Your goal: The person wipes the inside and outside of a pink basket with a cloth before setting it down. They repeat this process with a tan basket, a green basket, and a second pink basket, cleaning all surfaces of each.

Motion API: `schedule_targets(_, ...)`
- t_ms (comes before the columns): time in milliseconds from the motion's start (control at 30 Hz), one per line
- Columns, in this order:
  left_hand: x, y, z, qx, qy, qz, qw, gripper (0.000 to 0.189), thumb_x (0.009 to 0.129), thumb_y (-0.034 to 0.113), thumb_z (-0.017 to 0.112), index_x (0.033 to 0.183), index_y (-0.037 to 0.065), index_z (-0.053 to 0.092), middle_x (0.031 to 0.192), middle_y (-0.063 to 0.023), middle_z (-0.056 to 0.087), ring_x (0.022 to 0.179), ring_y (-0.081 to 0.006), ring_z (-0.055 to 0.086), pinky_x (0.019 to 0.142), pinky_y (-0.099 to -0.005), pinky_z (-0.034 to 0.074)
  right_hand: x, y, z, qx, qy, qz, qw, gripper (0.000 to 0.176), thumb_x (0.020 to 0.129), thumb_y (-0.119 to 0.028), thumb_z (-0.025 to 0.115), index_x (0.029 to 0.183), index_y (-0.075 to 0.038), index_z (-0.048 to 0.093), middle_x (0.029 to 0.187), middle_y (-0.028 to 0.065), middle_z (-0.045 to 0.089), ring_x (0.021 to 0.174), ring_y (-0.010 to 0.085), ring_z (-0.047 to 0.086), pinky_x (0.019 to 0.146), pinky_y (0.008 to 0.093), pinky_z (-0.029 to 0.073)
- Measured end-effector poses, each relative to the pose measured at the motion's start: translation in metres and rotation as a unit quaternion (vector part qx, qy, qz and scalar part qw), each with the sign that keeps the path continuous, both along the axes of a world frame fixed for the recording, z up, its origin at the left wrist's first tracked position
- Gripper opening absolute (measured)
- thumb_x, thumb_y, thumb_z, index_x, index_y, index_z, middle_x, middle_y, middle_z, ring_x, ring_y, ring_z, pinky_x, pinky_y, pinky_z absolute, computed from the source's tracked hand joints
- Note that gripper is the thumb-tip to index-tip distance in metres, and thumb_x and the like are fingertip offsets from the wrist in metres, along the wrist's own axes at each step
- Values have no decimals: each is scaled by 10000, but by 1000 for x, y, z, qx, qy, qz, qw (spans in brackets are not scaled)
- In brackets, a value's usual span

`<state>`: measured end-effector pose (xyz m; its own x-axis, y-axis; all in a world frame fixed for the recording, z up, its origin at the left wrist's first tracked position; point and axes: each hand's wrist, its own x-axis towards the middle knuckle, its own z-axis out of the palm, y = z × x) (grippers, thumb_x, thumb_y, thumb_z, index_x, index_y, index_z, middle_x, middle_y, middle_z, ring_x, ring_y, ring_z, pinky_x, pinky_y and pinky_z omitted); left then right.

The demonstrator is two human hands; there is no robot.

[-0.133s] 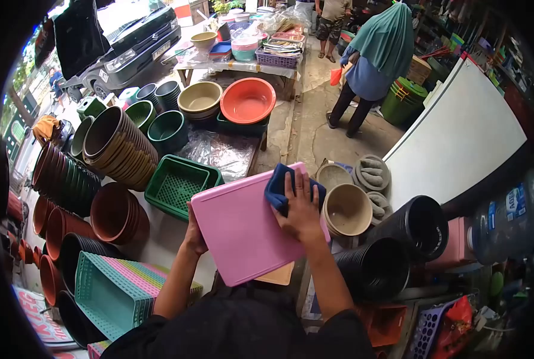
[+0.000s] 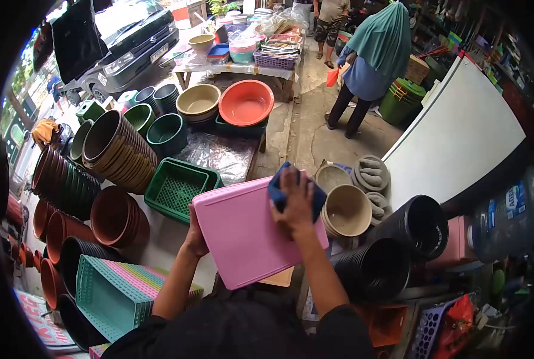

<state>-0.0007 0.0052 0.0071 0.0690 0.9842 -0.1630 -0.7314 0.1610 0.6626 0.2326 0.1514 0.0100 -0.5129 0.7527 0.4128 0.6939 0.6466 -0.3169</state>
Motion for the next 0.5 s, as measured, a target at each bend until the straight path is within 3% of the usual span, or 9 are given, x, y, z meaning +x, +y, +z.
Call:
schedule_targets(33,5,2,-1,-1,11,-3,1000,1019,812,856,266,1512,117,292,1498,-144,393,1351,-311,418,1092,-499,385,-10,-5,-11,5,84,40,996,1006,712,-398,669,1552,-113,194,1617,157,133,1497,352,86,1185,529,92)
schedule_targets(100,17,10,-16,-34,0,-11,999,1008,821,849,244,1520,123,273,1515,-151,369,1367,-309,401,1112,-502,358,-44,-62,13,-74,43,185,979,1079,618,-386,698,1550,-140,213,1616,133,162,1498,351,99,1190,519,104)
schedule_targets(167,24,13,-16,-29,71,53,996,1000,831,839,231,1525,120,256,1530,-148,347,1379,-309,384,1132,-502,329,-64,-116,46,-63,-59,262,961,1155,534,-383,721,1553,-180,217,1615,113,182,1496,347,120,1196,511,94)
schedule_targets(233,14,6,-14,-4,-71,-2,997,1004,830,839,240,1525,115,254,1521,-141,361,1369,-304,399,1120,-494,352,-50,-80,26,-38,-7,266,963,1140,537,-375,718,1551,-205,228,1611,111,197,1496,335,130,1200,502,84)
schedule_targets(267,10,3,-9,8,-4,6,1000,1014,825,844,248,1522,107,259,1506,-142,380,1353,-301,421,1097,-487,387,-38,-59,35,-50,-15,191,980,1032,620,-405,677,1542,-180,274,1607,116,214,1495,303,156,1198,488,48)
schedule_targets(333,2,-1,-3,19,-26,-19,999,1010,821,844,260,1510,107,292,1486,-136,408,1336,-285,442,1077,-472,410,-10,-5,25,20,101,65,993,865,753,-333,616,1532,-158,284,1580,130,267,1459,356,218,1189,518,104)
schedule_targets(400,4,-5,-5,11,-29,-23,999,1002,822,842,262,1502,108,313,1477,-134,421,1334,-279,442,1078,-468,407,7,32,17,-24,74,-101,992,783,821,-329,587,1525,-145,299,1574,144,272,1446,396,223,1174,549,124)
schedule_targets(433,7,-3,-8,11,-7,-15,1000,1000,826,838,266,1513,111,288,1498,-136,391,1354,-293,415,1093,-479,387,3,31,8,-24,75,-104,991,783,821,-329,587,1525,-145,299,1574,144,272,1446,396,223,1174,549,124)
schedule_targets(500,15,6,-11,12,15,-11,1000,999,831,835,270,1523,115,262,1519,-139,360,1374,-307,388,1108,-490,368,-22,11,-7,22,161,-2,987,803,811,-348,590,1529,-147,292,1576,140,271,1448,404,215,1175,549,112)
